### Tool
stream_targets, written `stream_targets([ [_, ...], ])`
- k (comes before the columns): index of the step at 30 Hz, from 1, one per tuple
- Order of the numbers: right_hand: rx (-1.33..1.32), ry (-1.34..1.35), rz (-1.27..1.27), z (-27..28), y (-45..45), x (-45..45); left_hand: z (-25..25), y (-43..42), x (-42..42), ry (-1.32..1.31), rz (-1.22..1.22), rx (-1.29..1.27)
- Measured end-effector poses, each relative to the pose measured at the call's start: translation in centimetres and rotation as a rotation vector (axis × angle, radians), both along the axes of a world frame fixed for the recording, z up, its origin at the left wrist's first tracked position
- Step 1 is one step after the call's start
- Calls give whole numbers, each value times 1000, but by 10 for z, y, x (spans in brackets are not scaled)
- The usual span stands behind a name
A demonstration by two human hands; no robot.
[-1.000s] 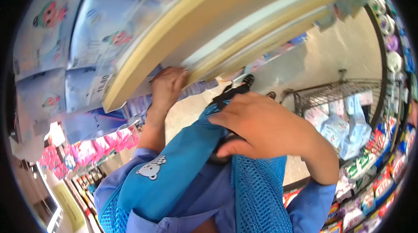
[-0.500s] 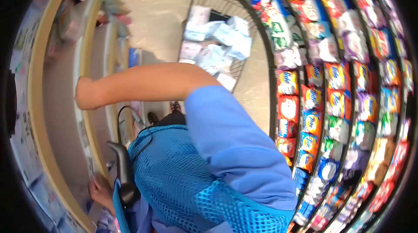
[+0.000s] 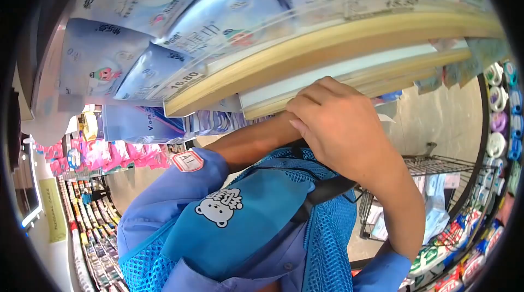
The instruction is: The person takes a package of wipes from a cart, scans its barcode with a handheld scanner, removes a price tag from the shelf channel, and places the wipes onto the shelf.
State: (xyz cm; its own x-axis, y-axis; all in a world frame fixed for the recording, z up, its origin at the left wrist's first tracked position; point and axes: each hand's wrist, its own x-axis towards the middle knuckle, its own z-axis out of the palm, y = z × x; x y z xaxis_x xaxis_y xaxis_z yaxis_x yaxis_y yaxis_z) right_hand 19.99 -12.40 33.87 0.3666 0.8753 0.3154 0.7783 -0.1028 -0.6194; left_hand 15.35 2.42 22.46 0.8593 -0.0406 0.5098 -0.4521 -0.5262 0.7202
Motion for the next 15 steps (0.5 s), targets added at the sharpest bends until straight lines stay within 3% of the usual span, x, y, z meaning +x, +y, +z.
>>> stream_targets([
  [5, -87, -71, -32, -14, 7, 3, -2, -6, 0, 74, -11, -14],
  [11, 347, 383, 384, -28, 67, -35, -12, -22, 4, 209, -116, 4],
  [15, 59, 604, 720, -26, 111, -50, -11, -27, 7, 288, -173, 31],
])
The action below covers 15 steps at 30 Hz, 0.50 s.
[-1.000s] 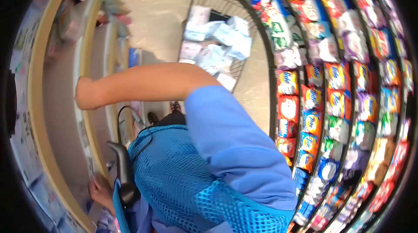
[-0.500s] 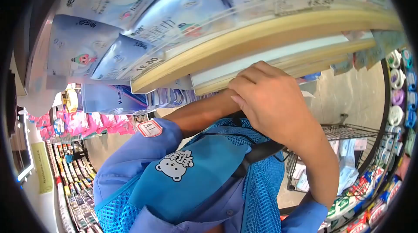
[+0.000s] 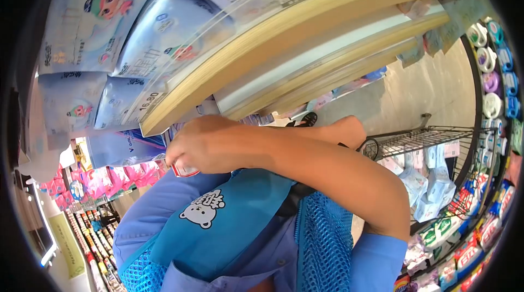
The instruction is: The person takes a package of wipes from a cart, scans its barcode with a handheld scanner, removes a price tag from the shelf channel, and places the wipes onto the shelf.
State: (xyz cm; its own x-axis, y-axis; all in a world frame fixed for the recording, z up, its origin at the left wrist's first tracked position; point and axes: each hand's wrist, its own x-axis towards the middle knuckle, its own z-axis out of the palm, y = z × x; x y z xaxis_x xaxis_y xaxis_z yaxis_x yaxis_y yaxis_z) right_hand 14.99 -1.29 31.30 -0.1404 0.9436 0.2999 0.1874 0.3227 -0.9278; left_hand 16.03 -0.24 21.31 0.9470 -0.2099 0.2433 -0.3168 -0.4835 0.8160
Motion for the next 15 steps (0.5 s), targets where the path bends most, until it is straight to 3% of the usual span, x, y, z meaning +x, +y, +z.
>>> stream_targets([
  [4, -54, -6, 121, -6, 6, -8, -3, -8, 1, 78, -52, -2],
  [7, -290, -122, 218, -4, -10, 7, -7, -13, -1, 138, -85, -9],
  [9, -237, -322, -111, -8, -33, 17, -5, -14, -4, 172, -90, -14],
  [15, -283, -566, -523, -32, -132, 87, 5, -5, -15, 275, -109, 0],
])
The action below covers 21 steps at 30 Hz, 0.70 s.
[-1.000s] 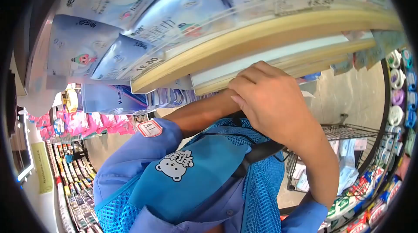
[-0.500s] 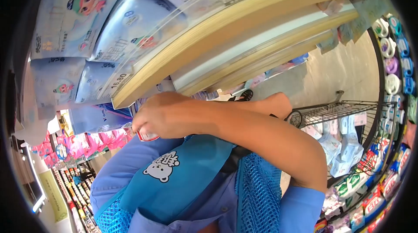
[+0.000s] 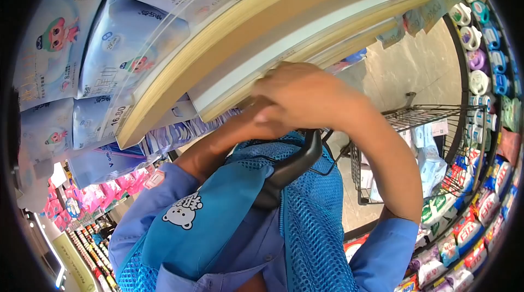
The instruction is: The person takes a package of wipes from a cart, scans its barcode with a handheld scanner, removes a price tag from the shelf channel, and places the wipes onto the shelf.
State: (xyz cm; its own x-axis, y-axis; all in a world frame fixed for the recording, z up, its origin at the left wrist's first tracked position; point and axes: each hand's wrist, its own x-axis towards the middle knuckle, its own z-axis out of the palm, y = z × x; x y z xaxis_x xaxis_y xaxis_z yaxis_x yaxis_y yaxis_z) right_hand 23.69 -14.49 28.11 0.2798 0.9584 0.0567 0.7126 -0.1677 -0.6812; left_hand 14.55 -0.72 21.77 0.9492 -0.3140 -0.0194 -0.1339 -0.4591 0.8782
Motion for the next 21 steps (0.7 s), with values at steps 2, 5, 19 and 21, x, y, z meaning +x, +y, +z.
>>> stream_targets([
  [2, -57, 12, -21, -12, -15, -1, -8, 29, -11, 11, -84, 137],
  [5, -137, 21, -64, -27, -19, -7, -3, 58, -29, 87, -130, 313],
  [19, -277, 563, -36, -44, 8, 7, -6, 82, -76, 563, 362, -388],
  [21, -166, 652, -160, -38, 11, 8, -1, 78, -87, 301, 612, -223],
])
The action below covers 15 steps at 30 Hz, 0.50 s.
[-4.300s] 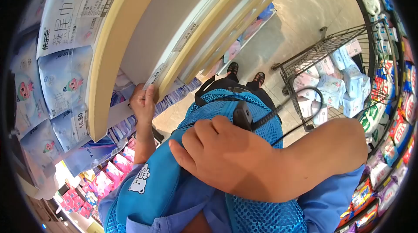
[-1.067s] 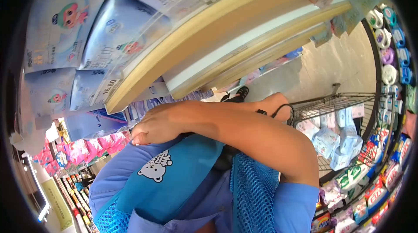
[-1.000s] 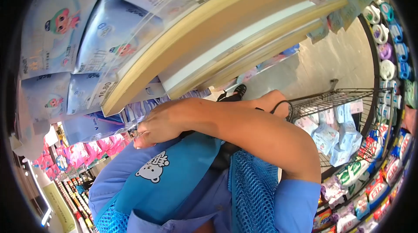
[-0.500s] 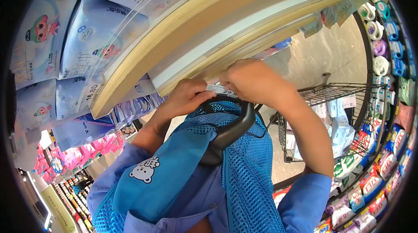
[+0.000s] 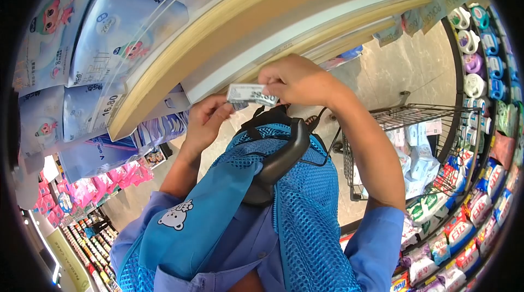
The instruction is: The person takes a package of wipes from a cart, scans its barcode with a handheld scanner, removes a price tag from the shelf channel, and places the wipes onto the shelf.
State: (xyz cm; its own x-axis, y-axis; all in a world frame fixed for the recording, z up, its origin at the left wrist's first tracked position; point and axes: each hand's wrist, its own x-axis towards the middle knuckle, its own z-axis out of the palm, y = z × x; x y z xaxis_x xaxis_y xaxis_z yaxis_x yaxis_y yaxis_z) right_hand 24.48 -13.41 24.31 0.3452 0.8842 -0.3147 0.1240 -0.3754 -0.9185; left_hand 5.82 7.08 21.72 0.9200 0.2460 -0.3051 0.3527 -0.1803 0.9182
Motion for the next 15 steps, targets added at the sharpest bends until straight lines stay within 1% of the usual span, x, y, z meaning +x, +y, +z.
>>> stream_targets([
  [1, 1, 2, -4, 0, 3, 0, 14, 1, -1, -78, -71, 380],
  [2, 86, -104, -63, -1, 6, 0, 13, 5, -4, -77, -77, 380],
  [3, 170, -210, -124, -2, 9, 0, 10, 10, -8, -213, -117, 688],
  [4, 168, -209, -134, -2, 13, -1, 5, 14, -12, -355, -158, 994],
  [6, 339, -307, -221, -4, 24, -2, -2, 16, -21, -381, -152, 1006],
  [7, 397, -385, -239, -9, 30, -4, -1, 15, -24, -338, -156, 1052],
  [8, 395, -385, -248, -12, 35, -5, -1, 15, -25, -297, -158, 1097],
  [10, 470, -431, -247, -16, 42, -8, -5, 14, -28, -306, -152, 1111],
  [11, 467, -430, -252, -19, 46, -9, -7, 14, -29, -313, -136, 1126],
  [13, 505, -492, -203, -25, 52, -9, -8, 15, -31, -311, -135, 1162],
  [15, 500, -445, -183, -26, 58, -10, -9, 15, -33, -307, -130, 1199],
])
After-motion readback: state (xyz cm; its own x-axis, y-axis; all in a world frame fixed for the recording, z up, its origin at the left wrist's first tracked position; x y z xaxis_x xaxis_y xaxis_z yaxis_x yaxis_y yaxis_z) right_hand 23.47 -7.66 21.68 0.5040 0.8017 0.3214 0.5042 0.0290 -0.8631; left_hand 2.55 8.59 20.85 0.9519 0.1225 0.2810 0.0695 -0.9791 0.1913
